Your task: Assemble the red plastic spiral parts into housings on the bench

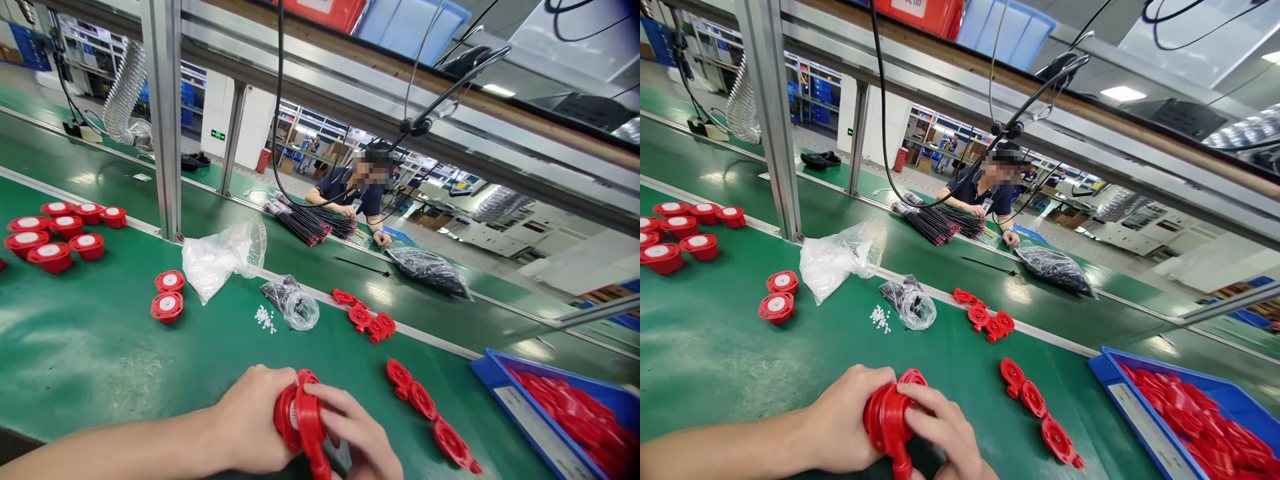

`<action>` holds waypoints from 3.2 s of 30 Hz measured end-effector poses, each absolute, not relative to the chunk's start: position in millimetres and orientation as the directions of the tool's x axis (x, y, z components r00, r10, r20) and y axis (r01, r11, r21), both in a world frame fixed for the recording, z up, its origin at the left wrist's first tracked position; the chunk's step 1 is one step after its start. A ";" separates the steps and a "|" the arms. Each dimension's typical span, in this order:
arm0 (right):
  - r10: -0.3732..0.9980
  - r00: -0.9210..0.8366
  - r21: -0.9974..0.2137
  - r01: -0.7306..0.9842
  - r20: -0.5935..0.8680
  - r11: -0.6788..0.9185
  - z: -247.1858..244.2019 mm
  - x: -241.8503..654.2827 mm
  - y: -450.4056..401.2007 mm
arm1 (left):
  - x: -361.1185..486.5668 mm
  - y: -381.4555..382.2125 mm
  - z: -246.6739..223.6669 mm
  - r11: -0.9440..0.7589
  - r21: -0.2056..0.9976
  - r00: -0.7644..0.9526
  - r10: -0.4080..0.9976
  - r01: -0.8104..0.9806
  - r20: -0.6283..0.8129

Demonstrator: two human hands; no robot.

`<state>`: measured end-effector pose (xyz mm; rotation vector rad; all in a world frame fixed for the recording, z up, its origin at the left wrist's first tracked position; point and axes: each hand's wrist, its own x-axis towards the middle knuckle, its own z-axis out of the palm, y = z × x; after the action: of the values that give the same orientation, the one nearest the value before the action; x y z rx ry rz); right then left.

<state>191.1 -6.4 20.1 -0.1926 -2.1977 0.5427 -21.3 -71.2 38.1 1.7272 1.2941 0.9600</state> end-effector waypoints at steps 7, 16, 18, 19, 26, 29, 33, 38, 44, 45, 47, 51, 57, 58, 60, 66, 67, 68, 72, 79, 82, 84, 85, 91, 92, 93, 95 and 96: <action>0.373 -0.610 -0.461 0.015 0.699 0.887 23.3 190.3 -9.9 | -19.0 -69.2 42.1 -0.129 0.954 0.235 0.970 0.269 0.065; 0.284 -0.679 -0.380 0.007 0.677 0.925 30.5 186.1 -11.4 | -19.1 -69.4 34.8 -0.132 0.933 0.216 0.974 0.334 0.060; 0.270 -0.708 -0.365 0.019 0.652 0.931 33.8 186.9 -10.6 | -19.8 -69.7 33.6 -0.124 0.926 0.207 0.977 0.357 0.051; 0.265 -0.721 -0.355 0.028 0.640 0.934 35.3 187.5 -10.4 | -20.2 -69.7 32.9 -0.117 0.922 0.203 0.978 0.368 0.043; 0.236 -0.756 -0.314 0.043 0.610 0.948 38.4 190.3 -9.8 | -22.2 -68.4 33.7 -0.141 0.886 0.191 0.980 0.443 0.060; 0.200 -0.762 -0.282 0.024 0.616 0.959 38.7 191.1 -8.9 | -23.5 -68.8 35.5 -0.164 0.855 0.187 0.979 0.492 0.080; 0.207 -0.758 -0.273 0.039 0.619 0.961 37.3 190.9 -9.9 | -24.9 -70.2 34.8 -0.167 0.813 0.172 0.982 0.558 0.084; 0.251 -0.726 -0.315 0.049 0.640 0.948 33.0 187.2 -12.7 | -24.0 -70.1 31.5 -0.129 0.847 0.149 0.987 0.516 0.060; 0.305 -0.742 -0.361 0.091 0.596 0.928 38.1 186.0 -14.7 | -22.6 -71.3 30.9 -0.042 0.892 0.118 0.993 0.449 -0.013; 0.308 -0.742 -0.362 0.095 0.596 0.927 38.8 186.2 -15.1 | -22.3 -71.5 31.2 -0.029 0.900 0.119 0.993 0.435 -0.026; 0.313 -0.741 -0.364 0.099 0.594 0.926 38.3 186.1 -15.3 | -21.4 -71.3 32.4 0.002 0.922 0.129 0.990 0.386 -0.056; 0.307 -0.721 -0.381 0.064 0.622 0.922 32.1 183.3 -13.1 | -19.5 -69.3 39.4 0.078 0.984 0.217 0.970 0.158 -0.111; 0.350 -0.736 -0.536 -0.021 0.580 0.844 33.6 181.0 -10.3 | -17.6 -67.6 50.0 0.101 0.991 0.339 0.939 -0.092 -0.065; 0.353 -0.736 -0.531 -0.009 0.577 0.847 34.8 180.8 -10.8 | -17.2 -67.5 49.5 0.092 0.992 0.332 0.942 -0.092 -0.056; 0.374 -0.726 -0.518 0.028 0.577 0.855 36.3 180.0 -12.2 | -16.8 -67.0 47.1 0.084 0.991 0.321 0.946 -0.100 -0.047; 0.389 -0.706 -0.476 0.083 0.592 0.876 28.3 179.7 -12.6 | -16.8 -65.1 44.0 0.158 0.971 0.329 0.940 -0.179 -0.092; 0.377 -0.700 -0.442 0.097 0.607 0.892 25.7 180.0 -12.4 | -16.6 -65.2 45.0 0.194 0.960 0.335 0.935 -0.202 -0.118; 0.365 -0.692 -0.401 0.119 0.622 0.908 23.2 180.1 -12.4 | -16.3 -65.4 46.1 0.232 0.946 0.342 0.928 -0.226 -0.146; 0.333 -0.698 -0.265 0.208 0.634 0.941 17.4 176.8 -13.7 | -13.5 -67.1 46.8 0.352 0.892 0.345 0.905 -0.283 -0.248; 0.329 -0.694 -0.269 0.199 0.640 0.942 20.0 165.6 -13.6 | -13.1 -66.7 40.2 0.529 0.805 0.351 0.832 -0.269 -0.429; 0.364 -0.648 -0.297 0.217 0.669 0.930 22.7 160.8 -15.4 | -15.0 -66.4 43.7 0.583 0.752 0.377 0.800 -0.307 -0.467; 0.388 -0.630 -0.318 0.226 0.673 0.921 25.1 157.6 -16.6 | -15.4 -66.2 45.5 0.611 0.722 0.380 0.784 -0.326 -0.492; 0.391 -0.624 -0.324 0.225 0.676 0.919 26.1 156.3 -16.8 | -15.3 -66.1 45.8 0.622 0.711 0.377 0.776 -0.328 -0.505; 0.381 -0.590 -0.305 0.228 0.712 0.924 25.5 154.8 -14.2 | -13.2 -63.6 42.6 0.649 0.700 0.399 0.751 -0.298 -0.526; 0.379 -0.588 -0.302 0.230 0.714 0.925 24.7 155.1 -13.5 | -12.8 -63.1 42.4 0.651 0.699 0.401 0.749 -0.297 -0.527; 0.377 -0.589 -0.298 0.231 0.715 0.926 24.1 155.4 -12.9 | -12.3 -62.7 42.5 0.650 0.698 0.401 0.750 -0.300 -0.527; 0.365 -0.594 -0.289 0.223 0.717 0.931 23.4 155.7 -11.3 | -11.2 -62.3 42.9 0.648 0.697 0.398 0.753 -0.307 -0.525; 0.357 -0.597 -0.285 0.216 0.719 0.934 23.3 155.8 -10.5 | -10.6 -62.4 43.1 0.647 0.698 0.395 0.754 -0.308 -0.524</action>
<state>155.8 -10.5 23.3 -0.4035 -2.2305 0.2110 -10.6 -62.4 43.1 0.5485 0.9391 0.7178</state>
